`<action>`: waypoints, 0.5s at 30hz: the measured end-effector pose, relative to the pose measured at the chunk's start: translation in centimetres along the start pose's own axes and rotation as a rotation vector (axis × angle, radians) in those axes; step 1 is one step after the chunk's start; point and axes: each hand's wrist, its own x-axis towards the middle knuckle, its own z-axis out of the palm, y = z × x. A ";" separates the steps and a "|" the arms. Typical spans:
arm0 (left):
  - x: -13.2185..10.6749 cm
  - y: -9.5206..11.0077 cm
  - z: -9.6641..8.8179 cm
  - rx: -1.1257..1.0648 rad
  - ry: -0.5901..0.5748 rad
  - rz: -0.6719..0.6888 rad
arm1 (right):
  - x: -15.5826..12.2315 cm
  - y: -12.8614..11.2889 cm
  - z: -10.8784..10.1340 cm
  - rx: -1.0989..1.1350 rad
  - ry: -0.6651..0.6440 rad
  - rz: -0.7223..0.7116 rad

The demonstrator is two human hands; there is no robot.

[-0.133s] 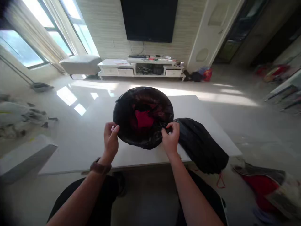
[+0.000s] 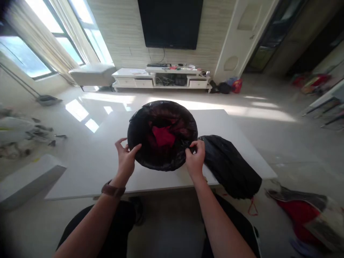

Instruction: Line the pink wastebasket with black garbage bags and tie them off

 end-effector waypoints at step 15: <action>-1.2 -0.9 -0.5 0.295 -0.187 -0.128 | -0.4 -0.8 -0.5 -0.384 0.022 -0.350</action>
